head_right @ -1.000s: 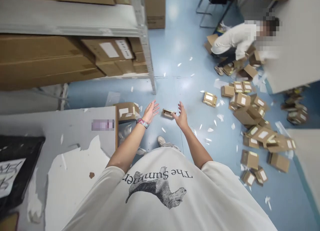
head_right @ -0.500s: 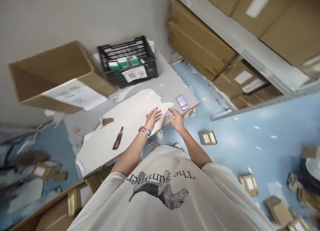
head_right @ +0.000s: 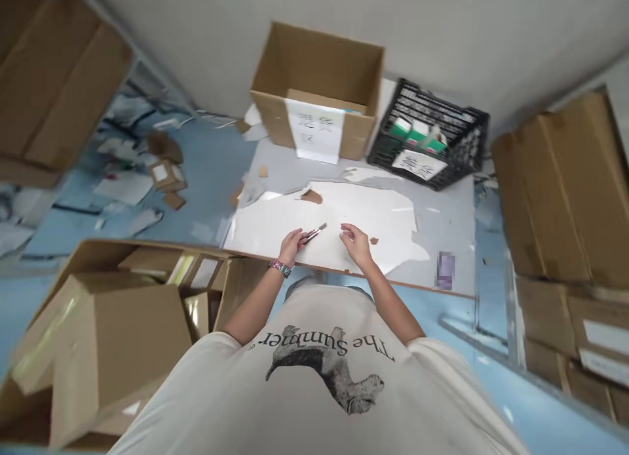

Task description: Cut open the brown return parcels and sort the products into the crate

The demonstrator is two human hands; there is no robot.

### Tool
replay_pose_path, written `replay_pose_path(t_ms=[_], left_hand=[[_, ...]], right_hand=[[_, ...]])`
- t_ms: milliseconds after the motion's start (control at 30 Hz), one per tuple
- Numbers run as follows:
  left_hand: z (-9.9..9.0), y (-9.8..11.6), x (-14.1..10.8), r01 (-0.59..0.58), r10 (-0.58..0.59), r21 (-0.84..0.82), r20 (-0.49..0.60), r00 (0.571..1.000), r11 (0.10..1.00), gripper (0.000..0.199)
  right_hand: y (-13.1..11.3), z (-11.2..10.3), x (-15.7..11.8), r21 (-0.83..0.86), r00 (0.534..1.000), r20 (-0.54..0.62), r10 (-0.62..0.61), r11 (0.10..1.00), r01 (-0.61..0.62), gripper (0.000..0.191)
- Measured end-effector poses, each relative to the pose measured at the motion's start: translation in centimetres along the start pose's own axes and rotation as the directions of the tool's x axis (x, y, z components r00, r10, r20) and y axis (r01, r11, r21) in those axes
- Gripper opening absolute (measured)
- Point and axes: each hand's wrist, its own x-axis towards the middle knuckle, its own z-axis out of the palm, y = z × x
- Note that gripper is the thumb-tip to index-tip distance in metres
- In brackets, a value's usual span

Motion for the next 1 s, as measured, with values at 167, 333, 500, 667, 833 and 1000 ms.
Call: replay_pose_path(t_ms=[167,333,500,667,833,1000], left_hand=[[-2.5,-0.9,-1.3,-0.038,0.005,-0.255,-0.128,0.992,0.966,0.045],[-4.2,-2.4,-4.0,-0.163,0.064,-0.402,-0.249,0.966,0.901,0.048],[-6.2,-4.9,-8.1,-0.246,0.021,-0.496,-0.414,0.910,0.833,0.048],[-7.5,-9.1,-12.7,-0.314,-0.052,-0.559,-0.542,0.839,0.767,0.044],[-9.6,-13.2,-17.6,-0.365,-0.132,-0.566,-0.653,0.746,0.739,0.047],[-14.6,-15.0,-22.2,-0.526,-0.098,-0.469,-0.805,0.585,0.709,0.049]], right_hand=[[-3.0,3.8,3.5,-0.080,0.966,0.254,-0.045,0.994,0.068,0.051],[-6.2,7.9,5.7,-0.115,0.884,0.455,-0.109,0.977,0.180,0.044],[-7.3,11.1,4.6,-0.052,0.761,0.624,-0.177,0.962,0.266,0.041],[-5.3,11.4,1.9,0.004,0.671,0.714,-0.199,0.960,0.280,0.043],[-3.3,11.4,-0.4,-0.019,0.625,0.763,-0.167,0.960,0.279,0.043],[-3.8,13.7,-2.6,-0.008,0.538,0.825,-0.175,0.947,0.320,0.037]])
